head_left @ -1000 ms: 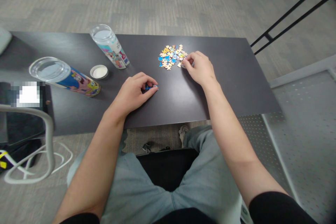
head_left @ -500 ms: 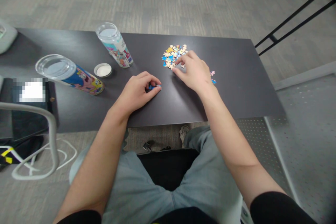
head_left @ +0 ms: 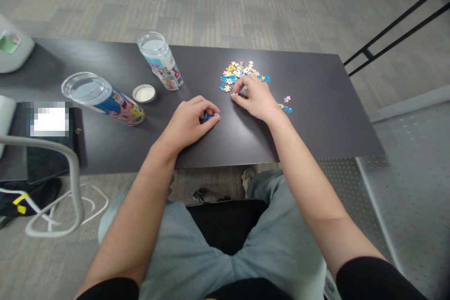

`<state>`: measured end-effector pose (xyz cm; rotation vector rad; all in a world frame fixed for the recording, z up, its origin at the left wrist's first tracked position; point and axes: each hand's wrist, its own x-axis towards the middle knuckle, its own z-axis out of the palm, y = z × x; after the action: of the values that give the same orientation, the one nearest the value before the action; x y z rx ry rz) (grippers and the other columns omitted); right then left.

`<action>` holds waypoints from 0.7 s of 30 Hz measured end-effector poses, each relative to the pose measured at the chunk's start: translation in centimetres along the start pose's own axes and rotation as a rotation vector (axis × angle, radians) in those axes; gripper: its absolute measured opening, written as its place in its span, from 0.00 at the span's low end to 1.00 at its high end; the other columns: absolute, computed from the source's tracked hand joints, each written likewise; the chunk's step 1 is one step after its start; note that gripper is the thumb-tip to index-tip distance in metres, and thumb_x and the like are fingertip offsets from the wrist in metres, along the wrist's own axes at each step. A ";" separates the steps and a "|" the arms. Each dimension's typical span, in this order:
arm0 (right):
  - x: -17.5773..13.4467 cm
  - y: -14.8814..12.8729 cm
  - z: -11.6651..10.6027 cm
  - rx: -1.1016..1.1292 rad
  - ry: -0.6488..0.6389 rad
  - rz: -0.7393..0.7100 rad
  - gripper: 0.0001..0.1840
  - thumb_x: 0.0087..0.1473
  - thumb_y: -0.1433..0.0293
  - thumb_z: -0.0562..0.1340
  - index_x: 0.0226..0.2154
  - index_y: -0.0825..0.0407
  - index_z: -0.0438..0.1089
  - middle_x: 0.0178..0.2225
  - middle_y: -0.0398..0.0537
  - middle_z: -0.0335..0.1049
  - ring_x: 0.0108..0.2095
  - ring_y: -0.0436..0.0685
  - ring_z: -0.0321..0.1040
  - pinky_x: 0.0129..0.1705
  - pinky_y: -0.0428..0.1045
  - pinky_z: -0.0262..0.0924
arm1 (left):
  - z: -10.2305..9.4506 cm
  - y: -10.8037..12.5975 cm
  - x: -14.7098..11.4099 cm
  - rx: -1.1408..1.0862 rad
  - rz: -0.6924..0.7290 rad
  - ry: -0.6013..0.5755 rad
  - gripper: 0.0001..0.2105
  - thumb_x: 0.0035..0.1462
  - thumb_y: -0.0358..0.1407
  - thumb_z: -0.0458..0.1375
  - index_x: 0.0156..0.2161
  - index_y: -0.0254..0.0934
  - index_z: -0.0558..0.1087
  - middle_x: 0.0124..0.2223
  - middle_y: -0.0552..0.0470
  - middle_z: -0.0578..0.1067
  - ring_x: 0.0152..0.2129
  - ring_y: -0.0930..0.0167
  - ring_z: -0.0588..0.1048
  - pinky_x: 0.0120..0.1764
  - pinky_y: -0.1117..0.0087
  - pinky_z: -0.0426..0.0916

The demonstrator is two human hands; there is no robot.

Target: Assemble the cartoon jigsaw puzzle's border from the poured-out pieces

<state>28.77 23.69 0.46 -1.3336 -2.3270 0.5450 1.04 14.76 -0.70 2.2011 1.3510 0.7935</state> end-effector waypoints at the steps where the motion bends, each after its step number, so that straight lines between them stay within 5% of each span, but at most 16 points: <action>1: -0.1 0.1 -0.4 0.006 -0.028 -0.024 0.09 0.75 0.71 0.71 0.52 0.45 0.87 0.60 0.57 0.90 0.64 0.74 0.83 0.73 0.69 0.75 | 0.0 0.0 0.0 0.003 -0.009 -0.005 0.06 0.77 0.36 0.72 0.52 0.39 0.90 0.45 0.50 0.82 0.39 0.63 0.80 0.53 0.61 0.75; 4: -1.3 0.1 -2.3 -0.026 -0.134 -0.089 0.09 0.73 0.67 0.75 0.54 0.46 0.88 0.64 0.58 0.88 0.65 0.76 0.83 0.73 0.70 0.75 | -0.1 0.1 0.0 0.012 -0.041 -0.023 0.06 0.77 0.37 0.72 0.53 0.40 0.90 0.46 0.49 0.83 0.40 0.63 0.80 0.54 0.60 0.76; 8: -4.2 -1.4 -4.2 -0.226 -0.134 0.004 0.26 0.75 0.60 0.77 0.71 0.43 0.85 0.77 0.64 0.79 0.78 0.84 0.75 0.79 0.78 0.70 | -0.1 0.1 0.0 -0.001 -0.044 -0.026 0.07 0.78 0.38 0.72 0.53 0.40 0.90 0.46 0.49 0.83 0.40 0.63 0.80 0.54 0.60 0.76; 12: -5.9 -4.5 -3.0 -0.308 -0.147 0.043 0.40 0.83 0.53 0.71 0.87 0.49 0.73 0.88 0.71 0.67 0.86 0.88 0.67 0.84 0.83 0.64 | -0.1 0.0 0.0 -0.001 -0.024 -0.021 0.07 0.78 0.39 0.71 0.53 0.40 0.90 0.46 0.49 0.83 0.40 0.62 0.80 0.52 0.60 0.75; 17: -6.1 -7.1 -0.9 -0.346 -0.252 0.098 0.51 0.88 0.47 0.61 0.93 0.65 0.61 0.93 0.76 0.60 0.91 0.85 0.59 0.91 0.79 0.58 | -0.3 0.0 0.0 0.021 -0.039 -0.025 0.08 0.78 0.40 0.71 0.53 0.40 0.90 0.46 0.49 0.83 0.40 0.62 0.80 0.52 0.59 0.76; 21: -6.7 -7.0 -2.1 -0.352 -0.362 0.150 0.60 0.86 0.41 0.63 0.95 0.68 0.55 0.96 0.76 0.51 0.94 0.86 0.54 0.94 0.79 0.53 | -0.4 -0.2 0.0 0.006 -0.042 -0.017 0.10 0.78 0.43 0.70 0.52 0.40 0.90 0.47 0.48 0.83 0.39 0.62 0.79 0.51 0.58 0.76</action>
<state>28.00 14.83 4.87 -1.6992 -2.7263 0.4668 0.67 14.84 -0.54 2.1722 1.3882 0.7549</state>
